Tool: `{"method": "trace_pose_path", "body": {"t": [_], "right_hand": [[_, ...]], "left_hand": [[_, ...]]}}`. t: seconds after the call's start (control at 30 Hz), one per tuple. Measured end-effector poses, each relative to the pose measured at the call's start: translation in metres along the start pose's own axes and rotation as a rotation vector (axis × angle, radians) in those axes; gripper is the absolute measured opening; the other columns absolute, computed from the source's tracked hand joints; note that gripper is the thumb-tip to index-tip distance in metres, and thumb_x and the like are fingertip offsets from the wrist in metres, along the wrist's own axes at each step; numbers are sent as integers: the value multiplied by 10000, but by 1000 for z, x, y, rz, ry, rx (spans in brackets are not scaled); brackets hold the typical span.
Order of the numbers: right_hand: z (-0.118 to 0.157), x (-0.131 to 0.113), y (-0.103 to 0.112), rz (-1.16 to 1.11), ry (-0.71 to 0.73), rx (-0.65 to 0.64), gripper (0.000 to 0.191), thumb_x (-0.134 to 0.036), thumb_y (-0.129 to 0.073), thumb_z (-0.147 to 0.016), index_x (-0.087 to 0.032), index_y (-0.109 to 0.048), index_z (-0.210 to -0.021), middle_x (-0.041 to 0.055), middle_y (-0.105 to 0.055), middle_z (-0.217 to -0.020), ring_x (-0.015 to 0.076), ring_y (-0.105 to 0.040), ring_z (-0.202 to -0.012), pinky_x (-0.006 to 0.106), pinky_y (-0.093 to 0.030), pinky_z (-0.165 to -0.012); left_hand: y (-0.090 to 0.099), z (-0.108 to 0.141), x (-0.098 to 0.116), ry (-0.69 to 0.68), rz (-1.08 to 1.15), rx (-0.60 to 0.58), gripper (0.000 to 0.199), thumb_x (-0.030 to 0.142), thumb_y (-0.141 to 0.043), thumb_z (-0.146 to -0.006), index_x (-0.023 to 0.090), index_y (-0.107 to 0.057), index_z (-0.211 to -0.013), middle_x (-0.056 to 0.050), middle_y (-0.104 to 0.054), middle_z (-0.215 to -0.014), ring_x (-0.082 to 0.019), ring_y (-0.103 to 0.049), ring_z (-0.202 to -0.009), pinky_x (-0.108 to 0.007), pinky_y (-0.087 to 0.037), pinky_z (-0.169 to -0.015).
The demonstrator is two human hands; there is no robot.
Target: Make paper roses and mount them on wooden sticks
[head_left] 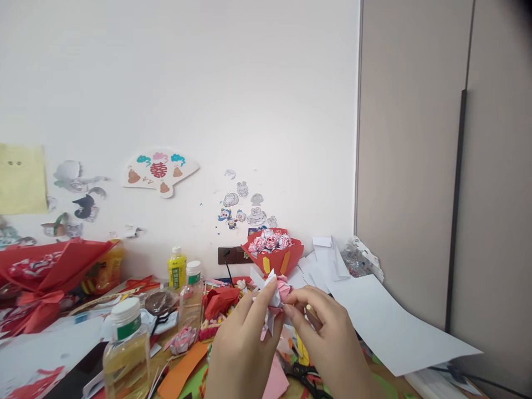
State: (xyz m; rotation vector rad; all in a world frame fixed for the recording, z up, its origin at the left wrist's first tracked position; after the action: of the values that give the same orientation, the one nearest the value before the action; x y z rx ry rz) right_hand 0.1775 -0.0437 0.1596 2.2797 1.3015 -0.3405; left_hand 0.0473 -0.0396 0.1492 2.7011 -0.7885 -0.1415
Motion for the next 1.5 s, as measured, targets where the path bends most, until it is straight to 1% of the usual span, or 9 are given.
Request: {"method": "trace_pose_path", "body": {"t": [0.1, 0.27, 0.47, 0.6, 0.77, 1.0, 1.13, 1.33, 1.5], "right_hand": [[0, 3, 0, 9, -47, -10, 104, -211, -525, -832, -220, -590, -752, -11, -600, -672, 135, -564, -622, 204, -451, -532], [0, 3, 2, 56, -51, -7, 124, -190, -516, -827, -226, -603, -745, -16, -612, -677, 137, -572, -623, 208, -425, -512], [2, 4, 3, 31, -58, -47, 156, -215, -484, -864, -221, -611, -775, 7, -648, -766, 150, -598, -699, 234, -473, -613], [2, 4, 3, 93, -35, -34, 147, -224, -478, -860, -220, -580, -755, -1, -632, -714, 150, -586, -644, 224, -454, -542], [0, -1, 2, 205, 84, -15, 203, -216, -391, -902, -219, -546, -771, -8, -621, -683, 139, -577, -587, 217, -436, -507], [3, -7, -3, 406, 306, 110, 280, -198, -304, -948, -179, -567, -853, 28, -605, -667, 152, -585, -588, 232, -421, -514], [5, -10, -5, 398, 367, 137, 274, -204, -325, -948, -159, -586, -878, 39, -604, -655, 153, -583, -588, 243, -437, -541], [9, -20, -6, 466, 529, 230, 248, -109, -387, -891, -135, -629, -933, 56, -624, -632, 171, -620, -614, 268, -484, -577], [10, -24, -6, 494, 601, 199, 262, -74, -403, -866, -97, -647, -959, 58, -603, -588, 186, -623, -619, 276, -495, -558]], "left_hand": [[-2, 1, 2, -27, -29, 24, 325, 229, -419, -891, 219, -511, -1202, -13, -630, -699, -130, -615, -561, -197, -479, -515], [-4, 2, 2, -40, -63, 36, 324, 207, -416, -887, 213, -514, -1196, -10, -626, -688, -120, -610, -555, -181, -456, -506], [-3, 0, 2, -65, -90, 58, 303, 225, -388, -899, 200, -524, -1169, -9, -623, -670, -117, -594, -513, -186, -443, -471], [-6, 2, 1, -80, -76, 23, 339, 195, -409, -885, 213, -491, -1213, -18, -638, -710, -124, -623, -583, -182, -460, -514], [-6, 4, 0, -76, -61, 6, 372, 182, -422, -877, 223, -471, -1242, -16, -638, -713, -124, -614, -579, -183, -452, -506], [1, -1, 2, -53, -80, 58, 322, 211, -398, -891, 204, -528, -1186, -18, -644, -703, -131, -620, -585, -194, -456, -520], [6, -6, 3, -49, -52, 79, 307, 207, -383, -892, 176, -568, -1135, -10, -628, -652, -131, -616, -549, -195, -450, -492], [11, -7, -1, 52, -10, 94, 301, 259, -417, -885, 198, -576, -1133, 8, -622, -625, -118, -592, -507, -200, -471, -499], [10, -5, -5, 109, 58, 87, 299, 294, -447, -872, 192, -597, -1109, -18, -654, -678, -141, -627, -569, -225, -507, -531]]}}
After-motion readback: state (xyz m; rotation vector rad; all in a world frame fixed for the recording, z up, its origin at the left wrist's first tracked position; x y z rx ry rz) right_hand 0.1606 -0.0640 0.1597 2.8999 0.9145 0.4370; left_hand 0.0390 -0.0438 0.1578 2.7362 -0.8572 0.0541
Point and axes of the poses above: each hand's wrist, its own z-axis away from the middle knuckle, its own y-axis out of the back of the hand, x = y × z, the point moved 3 cm from there along -z, towards the middle knuckle
